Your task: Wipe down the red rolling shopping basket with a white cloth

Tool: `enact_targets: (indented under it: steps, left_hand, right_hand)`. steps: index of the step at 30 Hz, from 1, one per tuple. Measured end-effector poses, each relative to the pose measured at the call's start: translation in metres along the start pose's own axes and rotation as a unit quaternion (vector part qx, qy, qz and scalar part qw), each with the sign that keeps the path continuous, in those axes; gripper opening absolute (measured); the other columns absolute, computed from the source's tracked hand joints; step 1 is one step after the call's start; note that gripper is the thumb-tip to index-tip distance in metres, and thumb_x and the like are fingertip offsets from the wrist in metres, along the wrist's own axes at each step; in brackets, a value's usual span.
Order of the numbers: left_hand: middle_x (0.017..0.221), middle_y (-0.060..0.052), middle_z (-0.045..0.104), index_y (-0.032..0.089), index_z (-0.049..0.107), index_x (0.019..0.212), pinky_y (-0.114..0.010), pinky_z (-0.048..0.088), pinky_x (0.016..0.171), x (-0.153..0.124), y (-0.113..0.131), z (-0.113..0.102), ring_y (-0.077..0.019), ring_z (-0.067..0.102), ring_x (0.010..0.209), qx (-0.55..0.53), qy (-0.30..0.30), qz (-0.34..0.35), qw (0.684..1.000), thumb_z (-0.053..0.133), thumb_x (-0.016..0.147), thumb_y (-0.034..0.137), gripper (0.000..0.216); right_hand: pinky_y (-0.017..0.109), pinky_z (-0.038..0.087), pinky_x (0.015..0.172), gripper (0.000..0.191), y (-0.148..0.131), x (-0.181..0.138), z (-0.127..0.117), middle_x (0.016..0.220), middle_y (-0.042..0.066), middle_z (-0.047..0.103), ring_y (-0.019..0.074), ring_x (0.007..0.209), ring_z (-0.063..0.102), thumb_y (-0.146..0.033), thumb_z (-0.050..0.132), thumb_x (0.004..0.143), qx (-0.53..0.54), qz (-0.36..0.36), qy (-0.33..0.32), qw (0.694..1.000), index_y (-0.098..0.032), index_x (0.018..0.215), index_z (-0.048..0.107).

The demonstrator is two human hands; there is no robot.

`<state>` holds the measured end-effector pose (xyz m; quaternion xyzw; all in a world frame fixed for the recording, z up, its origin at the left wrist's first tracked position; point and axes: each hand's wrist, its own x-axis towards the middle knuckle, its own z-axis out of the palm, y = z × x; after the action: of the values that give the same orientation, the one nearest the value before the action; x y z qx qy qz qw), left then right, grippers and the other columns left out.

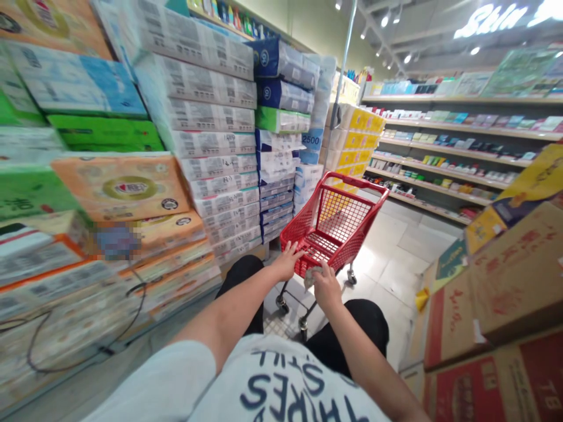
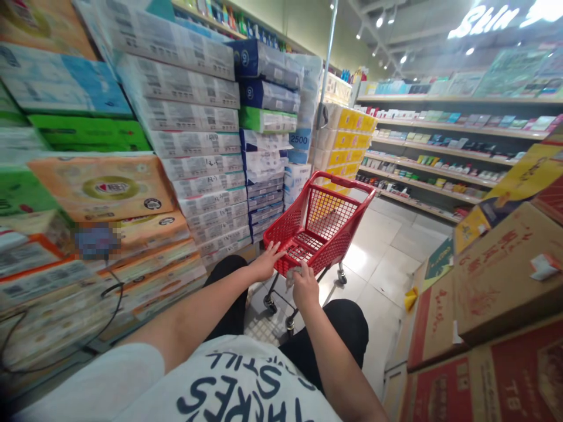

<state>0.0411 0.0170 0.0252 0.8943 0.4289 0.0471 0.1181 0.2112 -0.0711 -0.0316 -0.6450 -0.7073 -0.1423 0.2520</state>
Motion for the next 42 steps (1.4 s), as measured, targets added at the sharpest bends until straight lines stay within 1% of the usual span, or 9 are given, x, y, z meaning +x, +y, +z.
enact_targets:
  steps: [4, 14, 20, 25, 27, 31, 34, 39, 42]
  left_hand:
    - [0.159, -0.012, 0.004, 0.024, 0.028, 0.145, -0.051, 0.024, 0.113, -0.003, 0.001, 0.001, -0.0346, -0.002, 0.144, 0.008, 0.01, -0.004, 1.0, 0.055, 0.075, 0.005, 0.077]
    - [0.159, -0.013, 0.004, 0.02, 0.031, 0.143, -0.05, 0.018, 0.116, -0.014, 0.004, 0.0, -0.0324, -0.004, 0.145, -0.01, 0.018, -0.001, 1.0, 0.054, 0.079, 0.01, 0.069]
    - [0.158, -0.013, 0.007, 0.019, 0.034, 0.139, -0.052, 0.01, 0.117, -0.017, 0.006, 0.004, -0.0301, -0.005, 0.145, -0.011, 0.035, -0.019, 0.999, 0.058, 0.082, 0.021, 0.063]
    - [0.158, -0.006, 0.017, 0.021, 0.041, 0.137, -0.046, 0.005, 0.119, -0.016, 0.019, 0.004, -0.023, -0.001, 0.146, -0.002, 0.094, 0.05, 0.994, 0.05, 0.085, 0.016, 0.053]
    - [0.153, -0.003, 0.032, 0.025, 0.037, 0.14, -0.047, 0.007, 0.118, -0.013, 0.026, 0.005, -0.0205, 0.012, 0.145, -0.006, 0.07, 0.095, 0.993, 0.047, 0.085, 0.014, 0.057]
    - [0.141, -0.005, 0.049, 0.022, 0.047, 0.134, -0.052, 0.01, 0.117, -0.005, 0.037, 0.005, -0.0262, 0.023, 0.141, -0.009, 0.027, 0.101, 0.995, 0.049, 0.085, 0.018, 0.049]
    - [0.138, -0.005, 0.052, 0.023, 0.053, 0.129, -0.053, 0.012, 0.116, -0.002, 0.039, 0.001, -0.0259, 0.028, 0.139, -0.021, 0.019, 0.086, 0.996, 0.047, 0.086, 0.017, 0.044]
    - [0.14, -0.002, 0.051, 0.026, 0.051, 0.132, -0.055, 0.01, 0.116, -0.002, 0.035, -0.004, -0.0237, 0.027, 0.14, -0.042, -0.003, 0.095, 0.995, 0.047, 0.081, 0.007, 0.055]
    - [0.14, -0.001, 0.052, 0.026, 0.052, 0.131, -0.055, 0.01, 0.116, -0.003, 0.032, -0.005, -0.0232, 0.026, 0.141, -0.052, -0.007, 0.094, 0.994, 0.048, 0.081, 0.009, 0.053]
  right_hand:
    - [0.036, 0.048, 0.086, 0.029, -0.006, -0.006, 0.004, 0.138, 0.01, 0.044, 0.026, 0.11, 0.047, -0.007, 0.054, 0.076, 0.013, 0.018, 0.012, 1.0, -0.022, 0.096, 0.068]
    - [0.033, 0.05, 0.086, 0.034, -0.012, -0.019, 0.003, 0.136, 0.008, 0.047, 0.0235, 0.114, 0.05, -0.007, 0.047, 0.074, 0.1, -0.051, 0.08, 0.991, -0.02, 0.095, 0.069]
    - [0.038, 0.046, 0.095, 0.037, -0.015, -0.009, -0.014, 0.131, 0.012, 0.049, 0.0234, 0.112, 0.049, -0.008, 0.046, 0.083, 0.108, -0.119, 0.125, 0.979, -0.019, 0.112, 0.066]
    - [0.038, 0.049, 0.087, 0.029, -0.005, -0.026, 0.007, 0.109, 0.013, 0.062, 0.0244, 0.098, 0.051, -0.007, 0.05, 0.085, 0.036, -0.185, 0.069, 0.98, -0.016, 0.105, 0.069]
    - [0.037, 0.05, 0.085, 0.027, -0.004, -0.035, 0.017, 0.102, 0.012, 0.064, 0.0244, 0.097, 0.051, -0.006, 0.05, 0.085, 0.033, -0.194, 0.059, 0.979, -0.016, 0.1, 0.071]
    - [0.038, 0.045, 0.097, 0.032, -0.007, -0.032, 0.014, 0.119, 0.011, 0.06, 0.0239, 0.113, 0.048, -0.01, 0.045, 0.09, 0.062, -0.217, 0.106, 0.968, -0.016, 0.111, 0.067]
    - [0.04, 0.043, 0.1, 0.034, -0.003, -0.025, 0.01, 0.122, 0.011, 0.059, 0.0243, 0.118, 0.046, -0.011, 0.043, 0.092, 0.058, -0.202, 0.119, 0.97, -0.017, 0.116, 0.065]
    - [0.035, 0.048, 0.084, 0.025, 0.013, -0.036, 0.027, 0.098, 0.01, 0.064, 0.0227, 0.094, 0.052, -0.011, 0.049, 0.089, 0.017, -0.19, 0.057, 0.98, -0.018, 0.1, 0.071]
    - [0.034, 0.046, 0.085, 0.027, 0.007, -0.031, 0.023, 0.103, 0.01, 0.064, 0.0217, 0.093, 0.051, -0.012, 0.046, 0.091, 0.023, -0.196, 0.077, 0.977, -0.017, 0.102, 0.07]
